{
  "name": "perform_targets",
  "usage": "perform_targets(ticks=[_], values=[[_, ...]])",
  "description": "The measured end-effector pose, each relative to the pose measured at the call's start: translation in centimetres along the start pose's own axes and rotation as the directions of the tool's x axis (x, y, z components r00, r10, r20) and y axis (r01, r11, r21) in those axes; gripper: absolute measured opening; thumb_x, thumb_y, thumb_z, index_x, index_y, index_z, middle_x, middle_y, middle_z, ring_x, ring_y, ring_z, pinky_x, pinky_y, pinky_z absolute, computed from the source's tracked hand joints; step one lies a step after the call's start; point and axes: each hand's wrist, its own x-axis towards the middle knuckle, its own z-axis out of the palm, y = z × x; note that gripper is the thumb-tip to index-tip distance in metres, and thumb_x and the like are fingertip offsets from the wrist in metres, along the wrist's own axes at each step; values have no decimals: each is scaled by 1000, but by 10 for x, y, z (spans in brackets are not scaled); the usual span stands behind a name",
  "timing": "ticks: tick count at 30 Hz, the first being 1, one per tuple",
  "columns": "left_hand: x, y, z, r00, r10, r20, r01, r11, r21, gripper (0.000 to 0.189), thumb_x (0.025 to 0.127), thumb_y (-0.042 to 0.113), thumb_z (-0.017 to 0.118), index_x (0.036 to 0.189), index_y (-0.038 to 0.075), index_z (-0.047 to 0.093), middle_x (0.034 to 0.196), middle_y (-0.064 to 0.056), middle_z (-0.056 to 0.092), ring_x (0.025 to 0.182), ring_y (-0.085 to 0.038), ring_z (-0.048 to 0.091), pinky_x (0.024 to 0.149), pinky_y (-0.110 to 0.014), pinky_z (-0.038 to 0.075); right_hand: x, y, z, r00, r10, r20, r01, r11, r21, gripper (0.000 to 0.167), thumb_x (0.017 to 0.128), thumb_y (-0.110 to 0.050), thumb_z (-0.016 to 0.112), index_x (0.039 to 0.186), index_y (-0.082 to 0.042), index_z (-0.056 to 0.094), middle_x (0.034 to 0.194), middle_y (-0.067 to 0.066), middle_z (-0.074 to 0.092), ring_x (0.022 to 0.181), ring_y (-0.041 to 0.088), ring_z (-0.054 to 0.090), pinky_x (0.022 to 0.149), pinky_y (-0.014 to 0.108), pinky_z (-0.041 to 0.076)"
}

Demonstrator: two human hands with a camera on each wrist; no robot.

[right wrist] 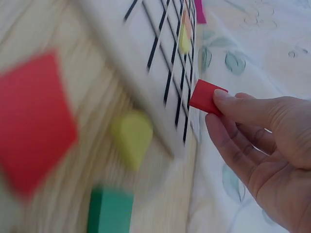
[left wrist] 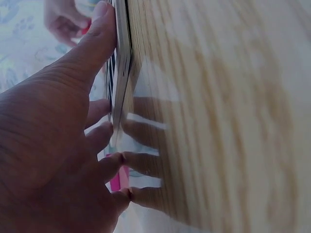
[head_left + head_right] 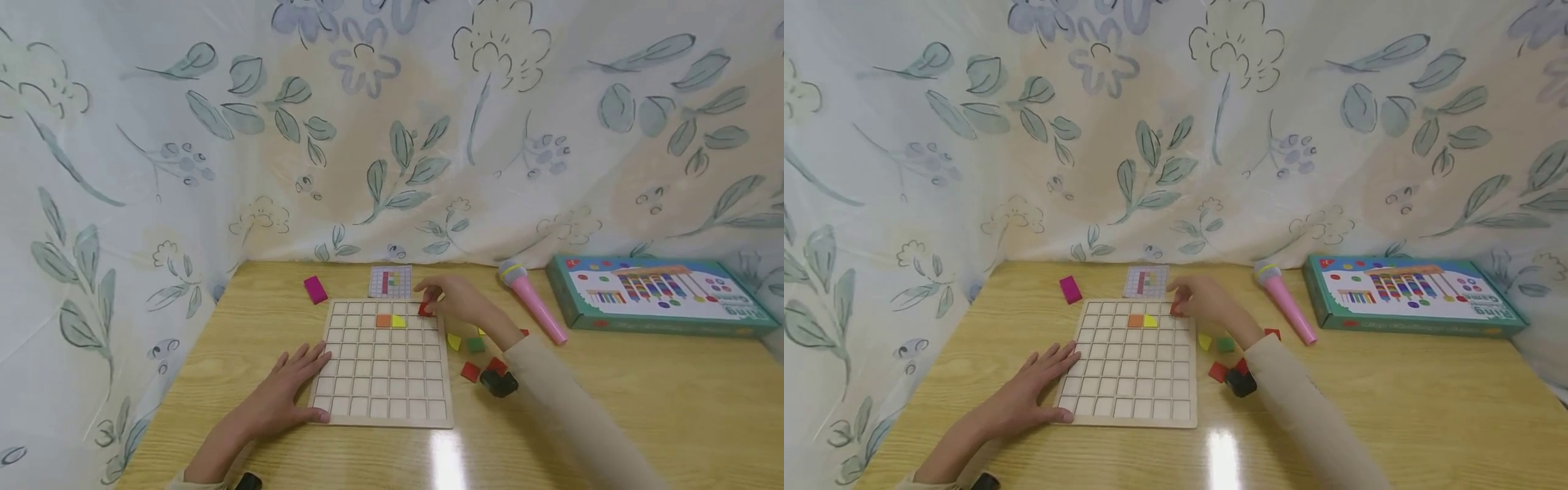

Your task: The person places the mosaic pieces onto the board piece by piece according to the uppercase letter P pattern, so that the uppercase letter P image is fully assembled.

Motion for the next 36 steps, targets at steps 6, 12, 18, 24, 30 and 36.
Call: perform_targets(ticks=[6,12,18,24,30,36], values=[[1,0,-2,1000,8,-6,-8,1000,2,97,75,58,74,150,7,40,159,-12,27,146,-42,16,115,-64,7,25,-20,16,998,-28,48,26,998,50,34,85,-1,74,118,0,68,88,-1,67,83,13,62,76,26,53],[1,-2,-1,1000,7,-4,-7,1000,2,96,76,60,73,150,9,40,160,-10,27,146,-42,17,115,-64,8,44,-39,35,995,-56,82,47,993,110,33,85,0,74,117,1,68,88,1,67,83,13,61,76,22,53],[1,-2,0,1000,2,4,-2,1000,-2,96,76,62,71,150,9,39,160,-9,26,147,-41,16,115,-64,7,56,-49,52,995,-66,79,55,988,142,30,85,2,73,114,1,69,88,2,67,82,13,61,75,20,53],[2,-2,0,1000,4,8,-4,1000,2,97,77,62,71,151,9,39,160,-11,26,147,-41,15,116,-63,7,59,-50,61,996,-53,77,44,992,115,28,85,1,73,113,0,70,90,3,68,82,13,62,74,22,53],[2,-2,-1,1000,-1,10,0,1000,5,97,76,62,71,151,9,39,160,-11,26,147,-41,15,115,-64,8,60,-48,69,996,-57,67,54,997,57,23,87,0,72,110,-1,71,93,4,70,85,15,65,76,22,54],[1,-3,-1,1000,-2,12,2,1000,-7,97,76,61,72,151,8,38,160,-11,25,147,-41,15,115,-64,7,61,-48,74,996,-44,73,42,999,34,20,87,0,71,107,-3,72,96,5,71,88,16,66,77,22,54]])
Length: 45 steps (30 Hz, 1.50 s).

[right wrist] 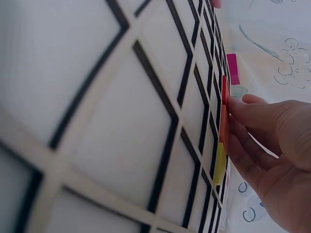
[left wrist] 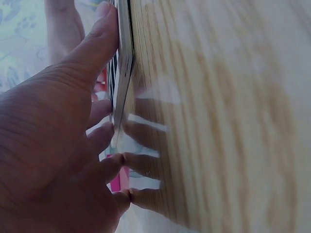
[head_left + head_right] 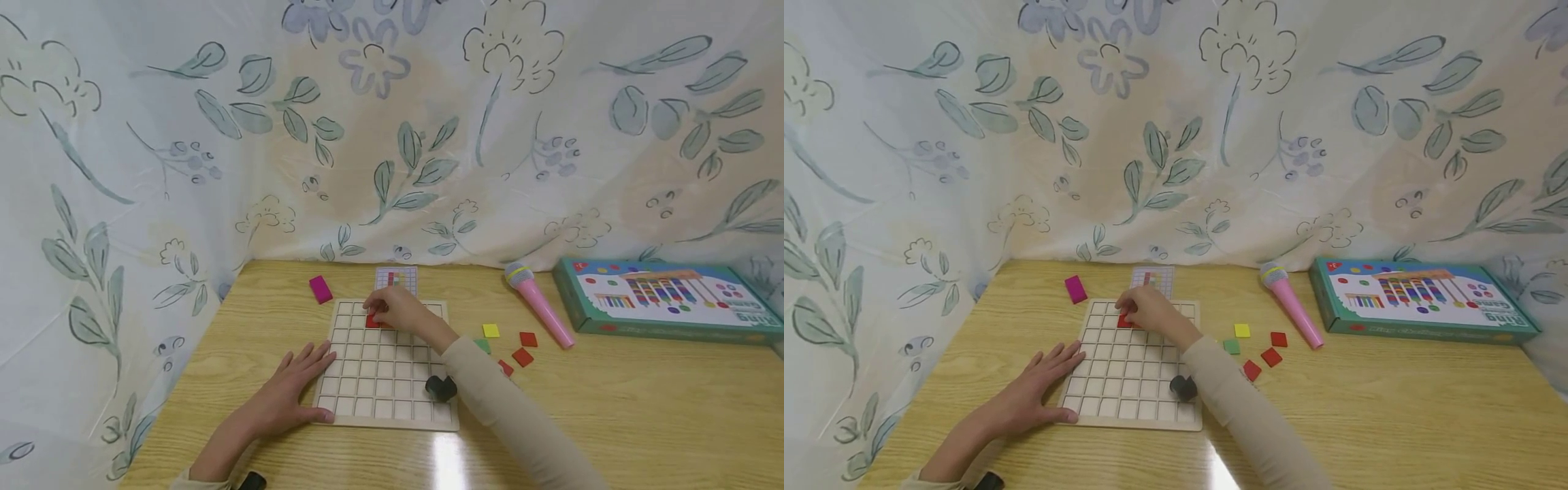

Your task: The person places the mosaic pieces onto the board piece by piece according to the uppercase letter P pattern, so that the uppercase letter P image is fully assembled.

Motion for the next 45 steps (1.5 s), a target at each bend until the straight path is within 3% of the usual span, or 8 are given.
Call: perform_targets(ticks=[7,17,25,32,38,45], values=[[0,1,1,1000,-2,6,2,1000,-14,96,77,62,71,151,9,39,160,-10,26,147,-41,15,115,-64,6,-11,-2,-6,1000,22,8,-22,1000,-7,21,90,-2,68,111,-5,71,97,2,70,90,15,64,80,25,54],[-2,1,-1,1000,3,-3,-3,1000,-15,96,76,59,73,150,8,40,160,-11,26,147,-42,16,115,-65,7,-61,-1,-36,1000,-8,-30,8,1000,5,24,91,-4,68,115,0,69,102,6,70,94,17,63,85,31,54],[-2,1,-2,1000,6,-19,-6,1000,-1,95,77,59,73,150,8,40,159,-12,27,147,-41,16,115,-64,8,-112,38,-69,992,22,-123,-20,1000,19,25,90,-3,68,114,2,68,102,9,70,94,20,63,86,38,55],[-1,0,0,1000,-2,-11,2,1000,10,96,76,60,72,150,9,40,160,-11,27,147,-41,16,115,-64,9,-152,68,-86,983,51,-175,-63,996,-64,24,87,4,68,111,5,68,100,12,71,92,25,66,82,41,57],[0,0,1,1000,6,-16,-5,1000,15,95,77,61,71,150,10,40,160,-11,27,147,-41,16,115,-64,9,-184,78,-96,977,71,-203,-96,989,-116,27,84,11,67,111,5,68,105,14,71,97,32,67,83,45,57],[0,0,2,1000,-1,-12,1,1000,3,96,76,61,72,151,10,39,160,-10,26,147,-40,15,115,-64,8,-204,84,-103,979,99,-177,-120,987,-111,29,81,15,67,109,7,67,106,19,70,98,36,66,84,50,55]])
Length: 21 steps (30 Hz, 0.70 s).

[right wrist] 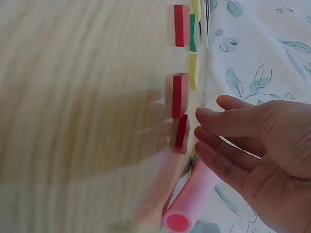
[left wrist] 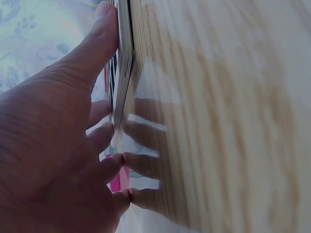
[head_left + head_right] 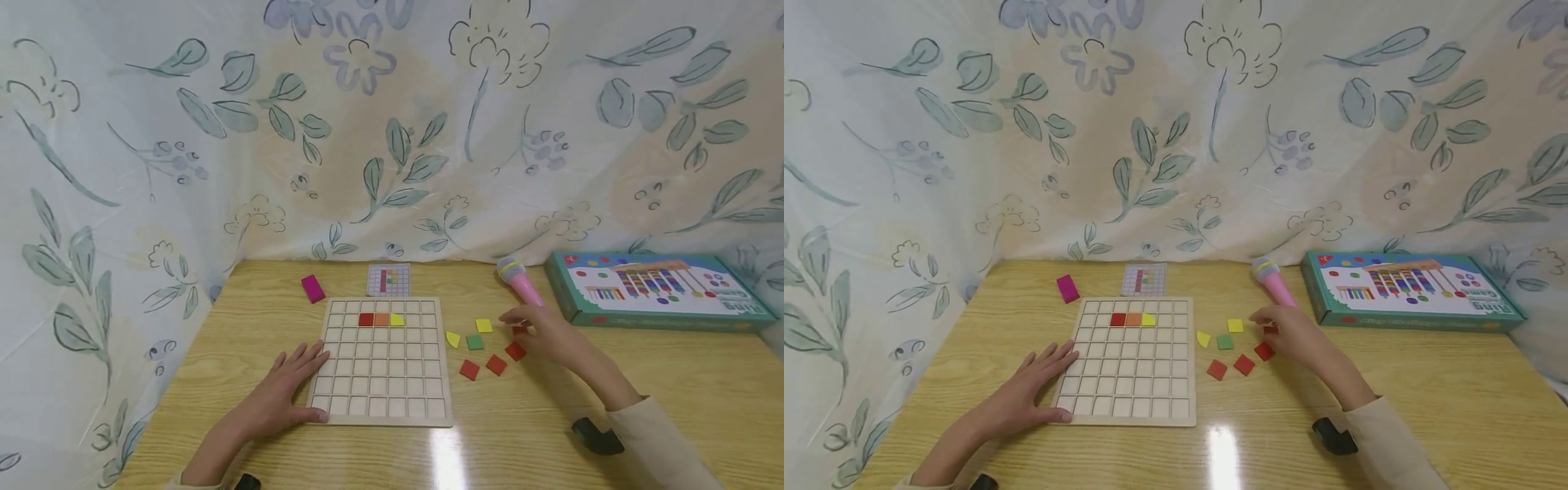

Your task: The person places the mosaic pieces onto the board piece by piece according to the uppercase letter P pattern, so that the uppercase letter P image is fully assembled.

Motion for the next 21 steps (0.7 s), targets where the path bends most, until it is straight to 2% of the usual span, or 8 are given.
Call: perform_targets(ticks=[8,16,21], values=[[0,0,1,1000,7,-4,-7,1000,2,96,76,60,73,150,9,39,160,-11,26,147,-40,16,115,-63,8,-2,8,6,999,33,28,-29,989,-142,29,78,12,70,106,3,70,94,6,69,82,21,59,76,41,56],[0,0,2,1000,-1,5,1,1000,0,96,76,61,72,151,10,39,160,-10,26,147,-40,15,116,-63,7,-3,11,7,1000,-4,22,8,985,-174,32,75,16,71,105,4,70,92,5,68,82,20,59,75,42,56],[0,-1,2,1000,-8,13,8,1000,-7,96,76,62,71,151,10,39,161,-10,25,147,-40,14,116,-64,6,-1,10,6,999,22,27,-17,985,-171,36,72,16,73,106,3,70,86,2,65,78,18,58,71,37,56]])
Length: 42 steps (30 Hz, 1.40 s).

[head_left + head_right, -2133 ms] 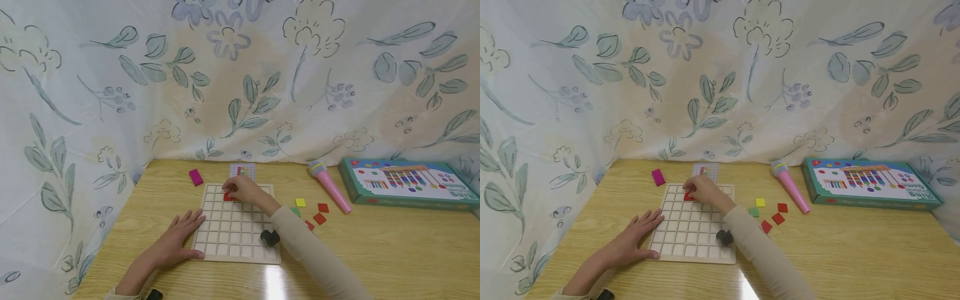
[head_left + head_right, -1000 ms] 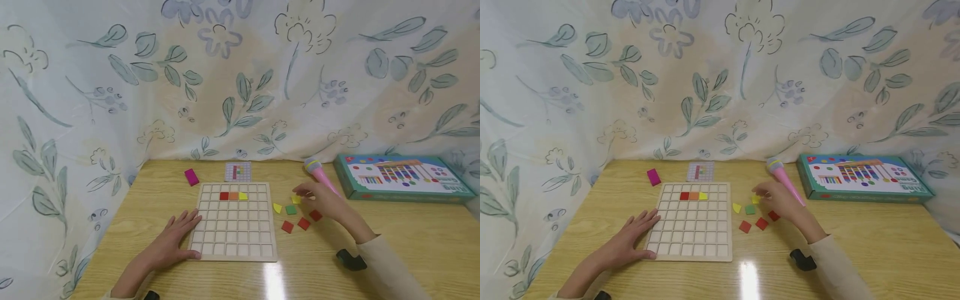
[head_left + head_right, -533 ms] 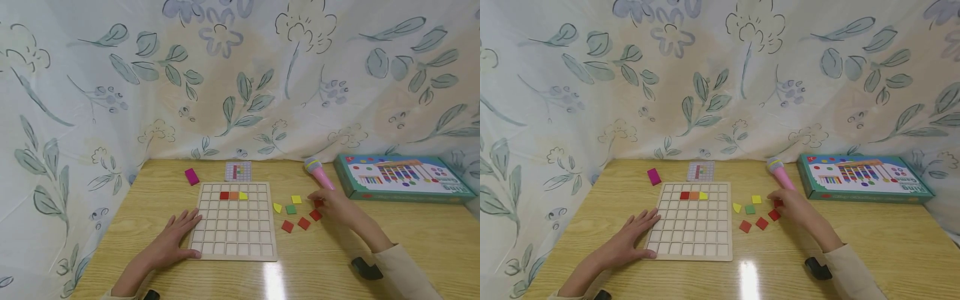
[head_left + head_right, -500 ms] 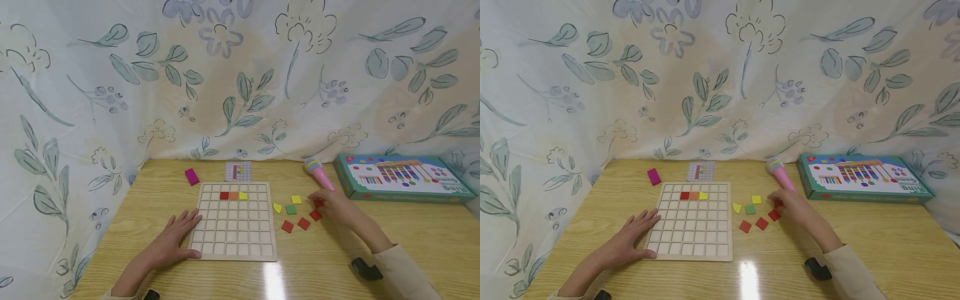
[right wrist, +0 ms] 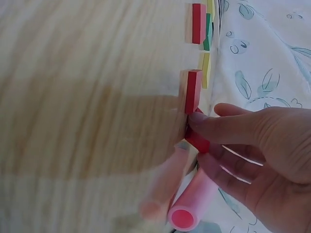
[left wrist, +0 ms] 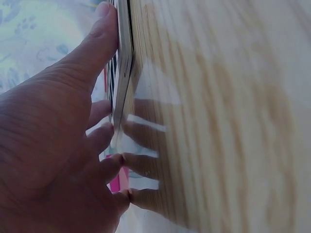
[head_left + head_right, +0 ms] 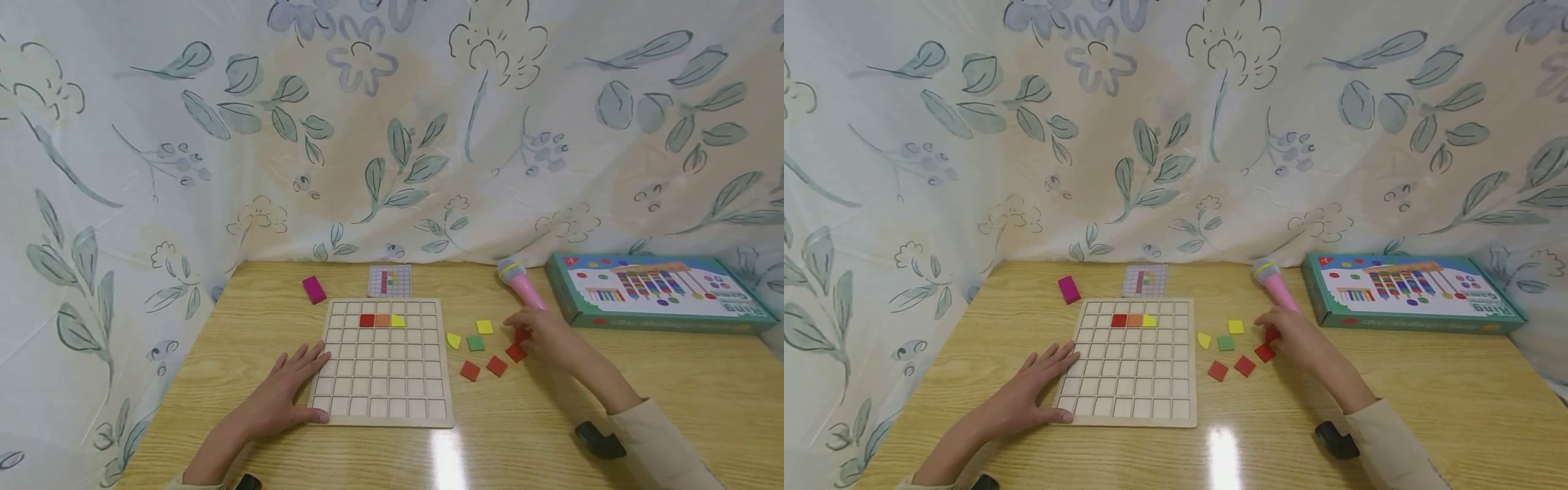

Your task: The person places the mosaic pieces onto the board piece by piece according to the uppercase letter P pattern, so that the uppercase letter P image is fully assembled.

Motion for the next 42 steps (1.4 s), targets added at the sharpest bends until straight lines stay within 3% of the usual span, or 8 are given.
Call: perform_targets(ticks=[8,16,22,32,42], values=[[0,1,-1,1000,2,-3,-2,1000,-3,96,76,61,72,150,10,39,160,-11,25,147,-40,14,116,-64,6,-1,-6,-11,998,65,3,-65,996,64,25,76,11,75,98,1,70,82,0,67,79,19,62,72,40,57],[-1,2,-1,1000,0,-6,0,1000,1,96,76,60,72,150,10,39,160,-11,25,147,-40,15,116,-64,7,11,-11,-17,999,-35,-20,37,992,117,32,76,13,74,107,5,69,85,1,65,80,18,62,72,37,57],[0,2,-1,1000,-2,2,2,1000,-9,96,76,61,71,151,10,39,161,-10,25,147,-40,14,115,-64,6,26,-26,-20,999,-31,-29,35,987,155,31,77,12,74,107,5,69,88,5,67,82,21,63,73,38,58],[0,3,-3,1000,15,-11,-15,1000,8,96,76,60,73,150,9,40,160,-11,26,147,-41,16,115,-64,7,48,-48,1,995,-87,-56,96,976,196,32,78,9,76,109,5,69,86,2,69,83,19,64,75,36,59],[-1,2,-3,1000,6,-10,-5,1000,8,96,76,61,72,150,9,40,160,-10,26,147,-40,15,116,-63,7,78,-78,22,992,-128,-8,125,951,283,30,82,7,73,111,3,69,88,2,68,86,18,63,78,34,58]])
